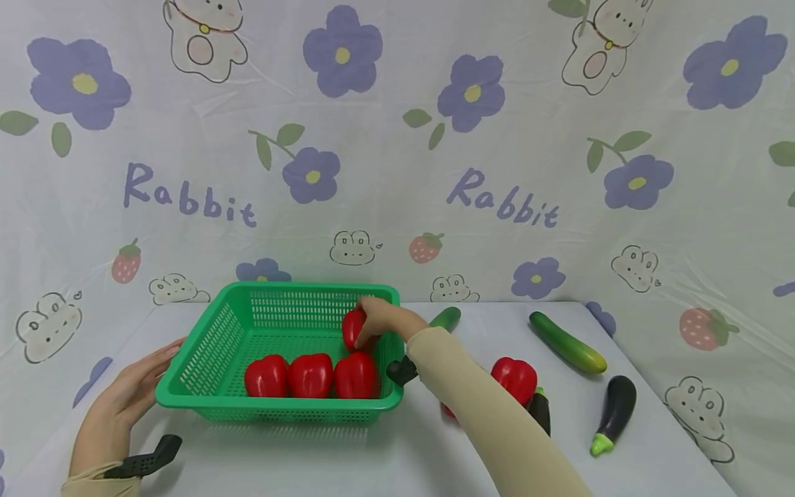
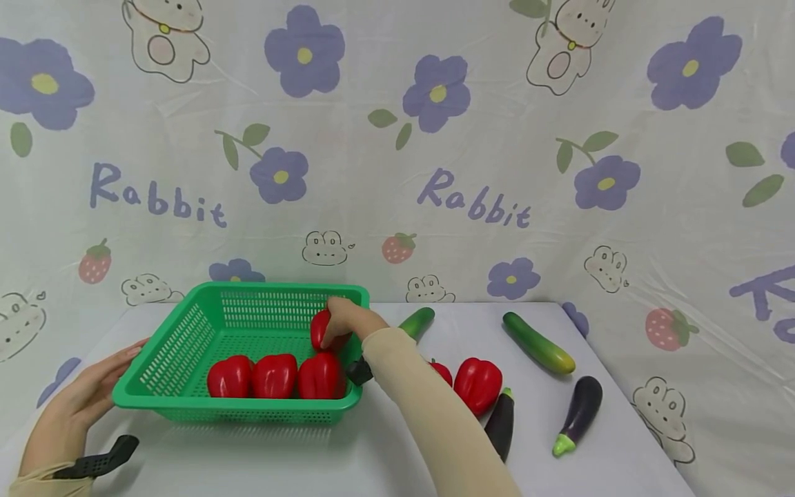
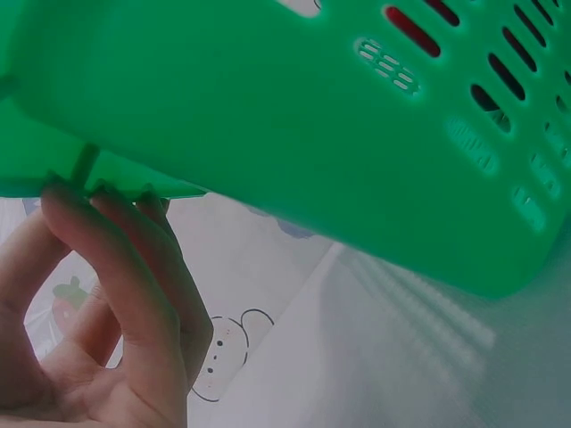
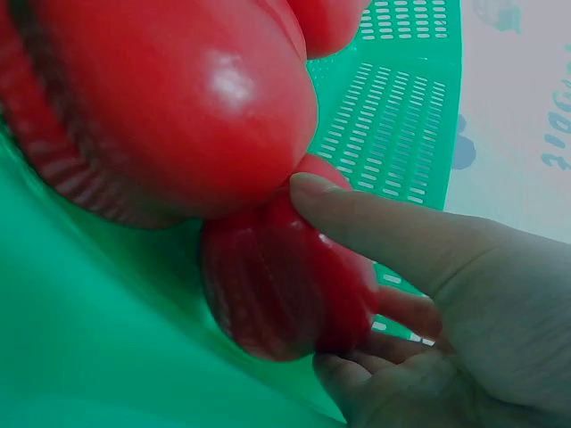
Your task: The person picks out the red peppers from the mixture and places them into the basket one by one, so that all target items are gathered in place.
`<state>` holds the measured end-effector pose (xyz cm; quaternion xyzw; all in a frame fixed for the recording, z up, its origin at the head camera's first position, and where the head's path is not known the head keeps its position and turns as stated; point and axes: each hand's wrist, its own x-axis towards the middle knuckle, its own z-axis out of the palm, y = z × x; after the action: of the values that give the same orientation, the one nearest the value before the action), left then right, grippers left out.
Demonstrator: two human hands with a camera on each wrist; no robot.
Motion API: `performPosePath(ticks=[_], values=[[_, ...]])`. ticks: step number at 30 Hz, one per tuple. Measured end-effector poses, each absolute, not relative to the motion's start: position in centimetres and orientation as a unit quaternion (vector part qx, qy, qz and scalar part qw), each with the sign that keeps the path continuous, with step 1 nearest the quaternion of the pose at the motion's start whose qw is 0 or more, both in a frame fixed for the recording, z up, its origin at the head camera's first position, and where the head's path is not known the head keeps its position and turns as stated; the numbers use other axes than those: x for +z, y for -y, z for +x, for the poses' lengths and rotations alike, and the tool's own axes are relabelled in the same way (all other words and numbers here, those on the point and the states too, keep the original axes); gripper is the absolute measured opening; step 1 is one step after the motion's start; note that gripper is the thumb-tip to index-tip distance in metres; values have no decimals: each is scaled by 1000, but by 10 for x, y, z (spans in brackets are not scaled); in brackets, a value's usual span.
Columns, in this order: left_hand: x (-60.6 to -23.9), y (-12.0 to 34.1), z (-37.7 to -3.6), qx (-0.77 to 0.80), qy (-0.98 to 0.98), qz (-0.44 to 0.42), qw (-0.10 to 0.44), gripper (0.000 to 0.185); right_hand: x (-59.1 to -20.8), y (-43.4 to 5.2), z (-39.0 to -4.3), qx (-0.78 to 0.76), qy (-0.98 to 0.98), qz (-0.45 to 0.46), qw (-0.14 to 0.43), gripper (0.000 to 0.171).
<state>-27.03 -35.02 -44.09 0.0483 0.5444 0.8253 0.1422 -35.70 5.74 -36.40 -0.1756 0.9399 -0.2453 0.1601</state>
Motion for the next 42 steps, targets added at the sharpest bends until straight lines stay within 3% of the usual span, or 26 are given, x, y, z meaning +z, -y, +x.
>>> performPosePath(ticks=[11, 42], values=[[-440, 349, -270, 820, -555, 37, 137, 31, -364, -56, -358, -219, -944, -170, 181, 72], [-437, 347, -268, 824, -549, 30, 139, 31, -364, -61, -358, -231, -939, -194, 164, 70]])
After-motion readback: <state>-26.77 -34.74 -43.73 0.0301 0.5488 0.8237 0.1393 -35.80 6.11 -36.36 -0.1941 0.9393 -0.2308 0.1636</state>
